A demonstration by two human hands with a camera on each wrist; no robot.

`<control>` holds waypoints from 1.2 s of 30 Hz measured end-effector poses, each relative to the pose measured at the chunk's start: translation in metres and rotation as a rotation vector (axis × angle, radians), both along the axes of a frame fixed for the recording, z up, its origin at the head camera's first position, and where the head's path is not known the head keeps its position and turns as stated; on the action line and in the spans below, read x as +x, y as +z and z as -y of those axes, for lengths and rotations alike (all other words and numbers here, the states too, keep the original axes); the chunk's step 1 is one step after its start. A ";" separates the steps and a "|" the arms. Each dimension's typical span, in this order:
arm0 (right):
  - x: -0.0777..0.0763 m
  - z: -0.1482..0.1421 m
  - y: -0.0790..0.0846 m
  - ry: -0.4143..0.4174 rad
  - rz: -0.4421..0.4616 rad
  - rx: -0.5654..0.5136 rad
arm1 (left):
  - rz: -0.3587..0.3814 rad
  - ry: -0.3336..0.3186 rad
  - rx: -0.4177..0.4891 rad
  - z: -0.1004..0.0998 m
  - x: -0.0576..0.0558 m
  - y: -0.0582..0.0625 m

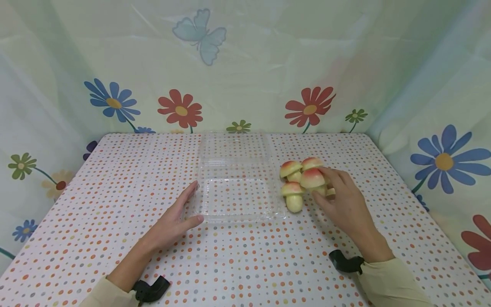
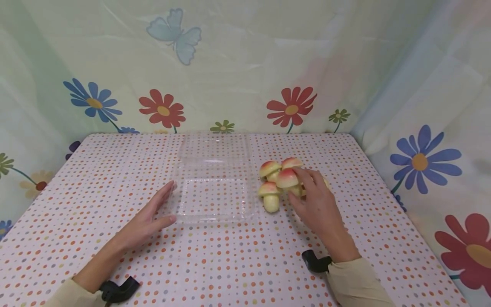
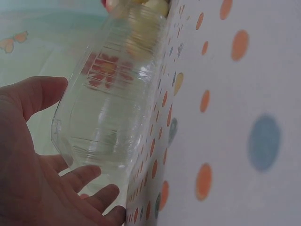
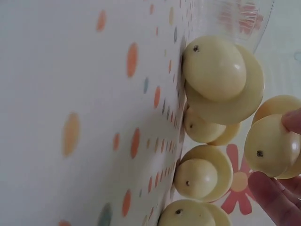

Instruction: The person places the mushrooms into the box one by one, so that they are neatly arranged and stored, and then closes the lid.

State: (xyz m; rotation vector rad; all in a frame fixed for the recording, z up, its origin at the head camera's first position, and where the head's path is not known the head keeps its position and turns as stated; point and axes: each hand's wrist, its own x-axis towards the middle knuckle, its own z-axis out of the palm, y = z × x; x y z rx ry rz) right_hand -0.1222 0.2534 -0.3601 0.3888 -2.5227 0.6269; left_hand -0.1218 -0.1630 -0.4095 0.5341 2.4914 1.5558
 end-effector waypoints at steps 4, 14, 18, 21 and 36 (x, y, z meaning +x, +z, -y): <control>-0.002 0.005 0.002 0.014 0.005 -0.006 | 0.003 0.002 0.001 0.000 0.000 0.000; -0.006 0.013 0.007 0.040 0.003 -0.024 | 0.013 0.000 0.003 -0.001 0.001 0.001; -0.007 0.017 0.007 0.046 0.021 -0.039 | 0.020 0.002 0.008 -0.001 0.001 0.001; -0.008 0.020 0.008 0.043 0.030 -0.038 | 0.022 0.006 0.007 -0.001 0.001 0.001; -0.013 0.034 0.013 0.096 0.050 -0.074 | 0.031 0.004 0.006 -0.002 0.001 0.001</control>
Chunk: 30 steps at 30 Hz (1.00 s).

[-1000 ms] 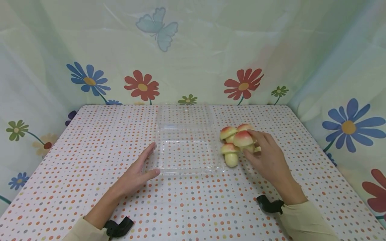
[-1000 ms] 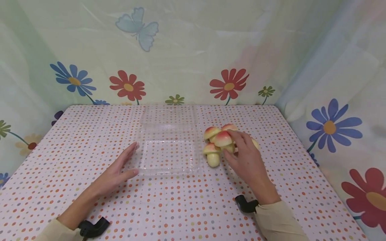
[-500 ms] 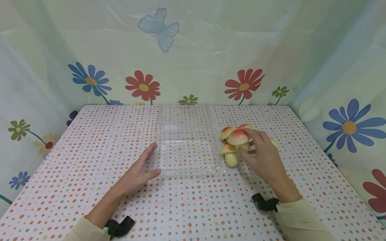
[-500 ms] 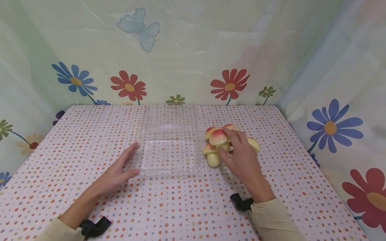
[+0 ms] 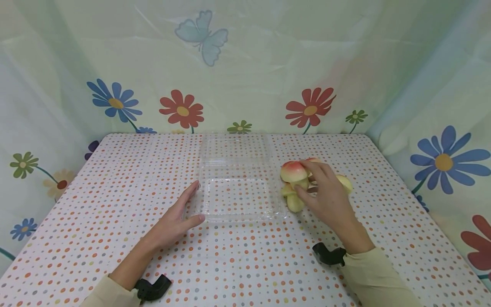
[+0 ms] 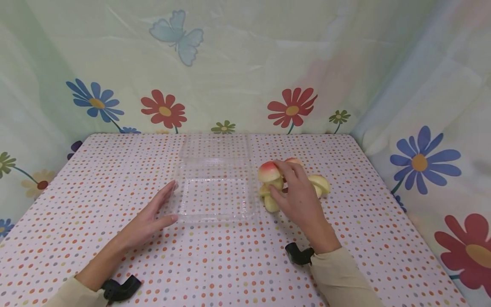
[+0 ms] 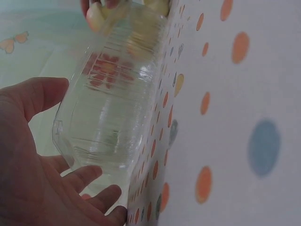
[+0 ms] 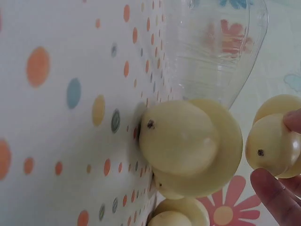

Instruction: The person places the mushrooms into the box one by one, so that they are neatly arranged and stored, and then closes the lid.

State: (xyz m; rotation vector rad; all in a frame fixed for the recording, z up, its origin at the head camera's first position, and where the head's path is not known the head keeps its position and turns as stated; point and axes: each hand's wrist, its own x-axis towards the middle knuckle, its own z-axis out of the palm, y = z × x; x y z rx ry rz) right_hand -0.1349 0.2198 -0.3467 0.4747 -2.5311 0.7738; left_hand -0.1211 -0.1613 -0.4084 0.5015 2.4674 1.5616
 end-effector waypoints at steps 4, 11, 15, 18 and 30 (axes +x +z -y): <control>-0.002 0.004 0.001 0.016 -0.005 -0.013 | -0.001 -0.001 0.001 0.000 0.000 0.000; -0.005 0.010 -0.001 0.037 -0.017 -0.026 | -0.011 0.004 -0.013 0.000 0.000 0.001; -0.007 0.014 0.000 0.040 -0.020 -0.031 | -0.010 0.001 -0.011 0.000 0.000 0.001; -0.008 0.019 0.000 0.049 -0.010 -0.031 | -0.013 0.000 -0.013 0.001 0.000 0.001; -0.012 0.039 0.000 0.055 0.080 -0.023 | -0.025 -0.004 -0.012 0.000 -0.001 0.000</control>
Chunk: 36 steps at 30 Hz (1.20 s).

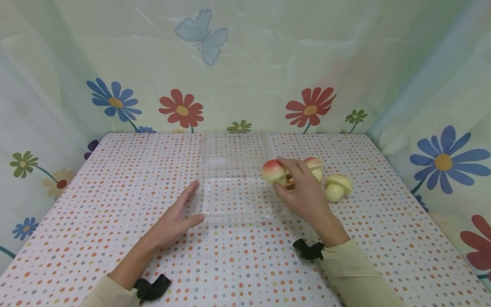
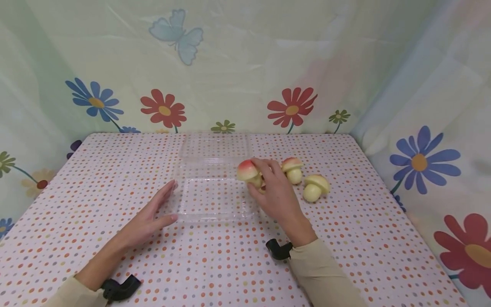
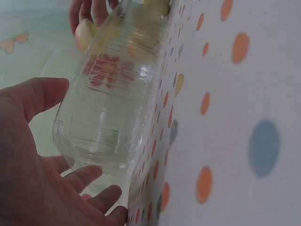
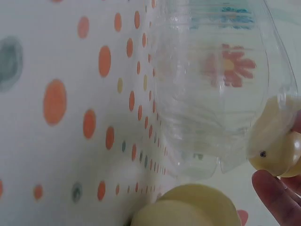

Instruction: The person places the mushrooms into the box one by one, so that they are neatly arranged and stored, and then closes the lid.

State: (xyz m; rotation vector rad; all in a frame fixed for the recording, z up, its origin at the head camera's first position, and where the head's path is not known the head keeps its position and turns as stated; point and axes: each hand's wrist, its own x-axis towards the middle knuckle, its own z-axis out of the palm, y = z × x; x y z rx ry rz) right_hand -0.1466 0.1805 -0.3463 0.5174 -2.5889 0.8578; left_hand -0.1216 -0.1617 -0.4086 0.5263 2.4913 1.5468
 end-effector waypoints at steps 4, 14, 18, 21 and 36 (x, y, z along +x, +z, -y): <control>-0.001 0.006 -0.001 0.008 0.000 -0.004 | 0.006 0.002 0.003 0.000 0.001 0.000; -0.007 0.017 0.000 0.044 -0.041 -0.007 | -0.006 -0.002 -0.010 0.000 0.000 0.000; -0.009 0.021 0.000 0.058 -0.038 0.010 | 0.000 -0.004 -0.007 0.000 0.000 0.001; -0.010 0.024 -0.001 0.062 -0.029 0.011 | 0.007 -0.008 0.000 0.000 0.000 0.001; -0.017 0.043 -0.001 0.102 0.003 0.003 | -0.002 -0.008 -0.005 0.000 -0.001 0.001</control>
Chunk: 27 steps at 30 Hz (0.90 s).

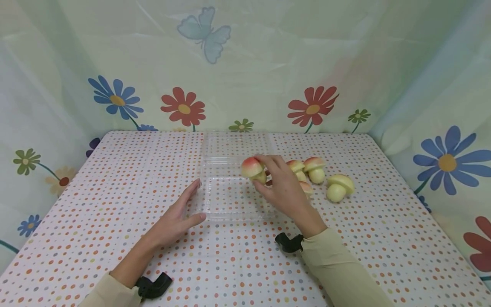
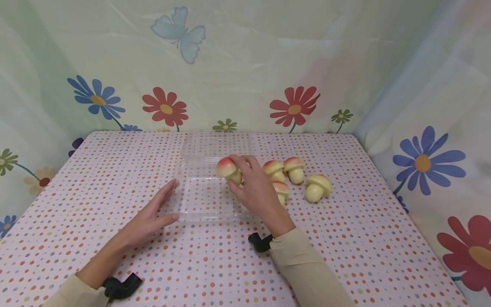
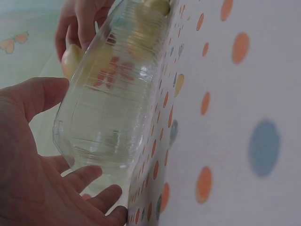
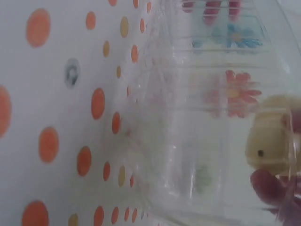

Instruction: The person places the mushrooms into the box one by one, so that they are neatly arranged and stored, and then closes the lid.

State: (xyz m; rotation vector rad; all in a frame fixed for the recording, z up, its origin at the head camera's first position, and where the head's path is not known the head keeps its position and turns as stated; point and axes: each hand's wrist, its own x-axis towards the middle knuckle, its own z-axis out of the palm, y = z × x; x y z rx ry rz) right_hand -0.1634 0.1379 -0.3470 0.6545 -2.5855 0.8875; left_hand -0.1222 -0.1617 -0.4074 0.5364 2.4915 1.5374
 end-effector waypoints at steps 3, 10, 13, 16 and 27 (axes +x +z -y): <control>-0.001 0.004 -0.001 0.013 -0.016 0.009 | 0.004 0.003 0.001 0.000 0.000 0.000; -0.002 0.013 -0.007 0.037 -0.018 0.024 | 0.008 0.013 -0.007 -0.001 0.001 0.000; -0.003 0.018 -0.008 0.036 -0.018 0.039 | 0.002 0.014 -0.009 -0.001 0.001 0.000; -0.004 0.023 -0.008 0.038 -0.008 0.049 | -0.001 0.014 -0.006 -0.001 0.001 0.000; -0.007 0.042 -0.009 0.062 0.010 0.076 | 0.002 0.011 0.006 -0.001 0.000 0.000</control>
